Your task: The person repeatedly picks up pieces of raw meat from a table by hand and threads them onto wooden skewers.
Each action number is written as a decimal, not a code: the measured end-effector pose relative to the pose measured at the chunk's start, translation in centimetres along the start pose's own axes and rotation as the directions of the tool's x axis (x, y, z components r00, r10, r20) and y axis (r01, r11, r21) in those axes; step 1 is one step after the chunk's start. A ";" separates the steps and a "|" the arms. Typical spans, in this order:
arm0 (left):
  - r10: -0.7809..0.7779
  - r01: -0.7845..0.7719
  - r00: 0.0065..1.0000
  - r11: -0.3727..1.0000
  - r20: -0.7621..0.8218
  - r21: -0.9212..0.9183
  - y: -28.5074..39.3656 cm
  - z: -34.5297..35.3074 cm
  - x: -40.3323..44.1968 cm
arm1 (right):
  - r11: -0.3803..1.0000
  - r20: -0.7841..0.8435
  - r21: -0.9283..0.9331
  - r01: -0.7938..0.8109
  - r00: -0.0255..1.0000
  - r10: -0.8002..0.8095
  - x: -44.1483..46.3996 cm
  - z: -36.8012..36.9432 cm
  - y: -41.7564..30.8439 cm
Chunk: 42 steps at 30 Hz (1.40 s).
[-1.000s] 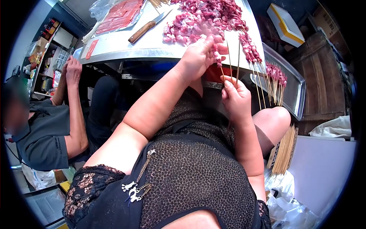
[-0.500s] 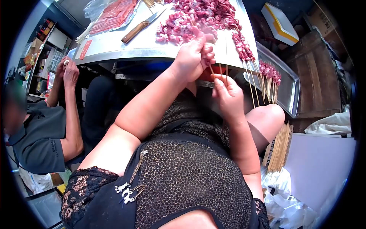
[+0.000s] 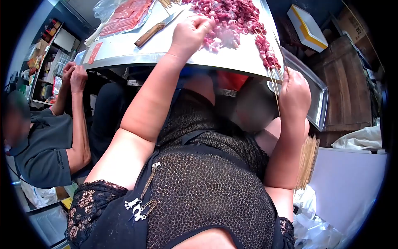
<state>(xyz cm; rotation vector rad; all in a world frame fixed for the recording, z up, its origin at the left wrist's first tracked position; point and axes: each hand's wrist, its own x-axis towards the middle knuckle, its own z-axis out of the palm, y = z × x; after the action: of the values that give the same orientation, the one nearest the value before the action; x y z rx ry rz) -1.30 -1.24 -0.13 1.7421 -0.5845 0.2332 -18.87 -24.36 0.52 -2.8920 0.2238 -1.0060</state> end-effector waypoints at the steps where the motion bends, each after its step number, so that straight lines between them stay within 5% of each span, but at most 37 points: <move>1: 0.106 -0.108 0.994 0.978 0.020 0.177 -0.5 0.5 0.0 | 0.999 -0.083 0.033 -0.003 0.997 0.006 -0.2 -0.7 -1.0; 2: 0.006 -0.026 0.997 0.962 0.075 0.272 -0.9 1.2 -0.1 | 0.999 -0.079 0.036 -0.008 0.997 0.011 -0.3 -1.3 -1.8; 3: -0.058 0.004 0.987 0.942 0.151 0.336 -0.4 1.8 -0.2 | 0.822 0.173 0.526 -0.219 0.974 0.148 -0.3 -1.9 -2.6; 4: -0.122 0.024 0.968 0.916 0.221 0.400 0.1 2.4 -0.1 | 0.392 0.440 0.800 -0.453 0.889 0.129 -0.1 -2.2 -3.3; 5: 0.012 -0.148 0.975 0.780 0.222 0.608 -0.9 3.2 0.2 | 0.074 0.548 0.829 -0.554 0.832 0.087 -0.3 -1.4 -4.0; 8: -0.047 -0.202 0.966 0.483 0.256 0.852 -0.9 4.3 0.4 | -0.143 0.629 0.770 -0.621 0.777 0.014 -1.3 1.6 -4.7; 10: -0.138 -0.195 0.946 0.478 0.293 0.856 -0.7 4.2 1.4 | -0.232 0.690 0.711 -0.663 0.722 0.053 -2.4 3.4 -5.0; 12: -0.233 -0.187 0.916 0.470 0.326 0.863 -0.5 3.7 1.6 | -0.254 0.680 0.716 -0.651 0.733 0.039 -3.4 4.8 -5.0; 15: -0.064 -0.189 0.949 0.670 0.309 0.718 0.3 2.4 1.5 | -0.239 0.671 0.719 -0.653 0.742 -0.007 -4.0 5.2 -4.5; 16: -0.273 0.057 0.916 0.812 0.293 0.580 0.8 1.9 2.0 | -0.229 0.687 0.707 -0.669 0.726 0.001 -4.0 5.1 -4.5; 19: -0.226 0.217 0.966 0.973 0.127 0.081 1.0 1.2 1.5 | -0.235 0.721 0.674 -0.700 0.693 0.002 -4.0 5.4 -4.5; 22: -0.339 0.373 0.927 0.874 0.158 -0.312 1.2 0.5 1.6 | -0.251 0.729 0.658 -0.710 0.684 -0.028 -4.0 5.7 -4.3; 29: -0.308 0.315 0.949 0.935 0.068 -0.160 -0.5 0.6 1.7 | -0.307 0.752 0.621 -0.721 0.659 -0.028 -4.0 5.9 -3.8; 31: -0.154 0.042 0.972 0.854 0.175 0.519 -0.1 0.2 1.8 | -0.353 0.757 0.605 -0.714 0.653 -0.023 -3.9 5.3 -3.8; 34: -0.042 -0.074 0.986 0.763 0.163 0.642 -1.3 -0.6 1.6 | -0.498 0.780 0.529 -0.687 0.625 -0.033 -4.3 5.1 -4.7; 35: -0.036 -0.053 0.988 0.827 0.148 0.560 -1.7 -0.9 1.6 | -0.593 0.799 0.462 -0.659 0.599 -0.044 -4.7 5.0 -5.3; 40: -0.242 0.216 0.970 0.919 0.039 0.331 2.5 -1.4 1.2 | -0.395 0.826 0.482 -0.782 0.556 -0.094 -8.5 4.3 -8.5; 42: -0.391 0.407 0.913 0.851 0.116 -0.331 0.6 -2.0 1.7 | -0.366 0.849 0.445 -0.817 0.515 -0.117 -9.0 3.8 -8.5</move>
<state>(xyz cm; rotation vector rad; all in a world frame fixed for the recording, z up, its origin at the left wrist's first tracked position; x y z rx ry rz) 0.19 0.13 1.68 1.4804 -0.2600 -0.1966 -22.48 -14.43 -6.99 -1.0256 0.2855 0.2237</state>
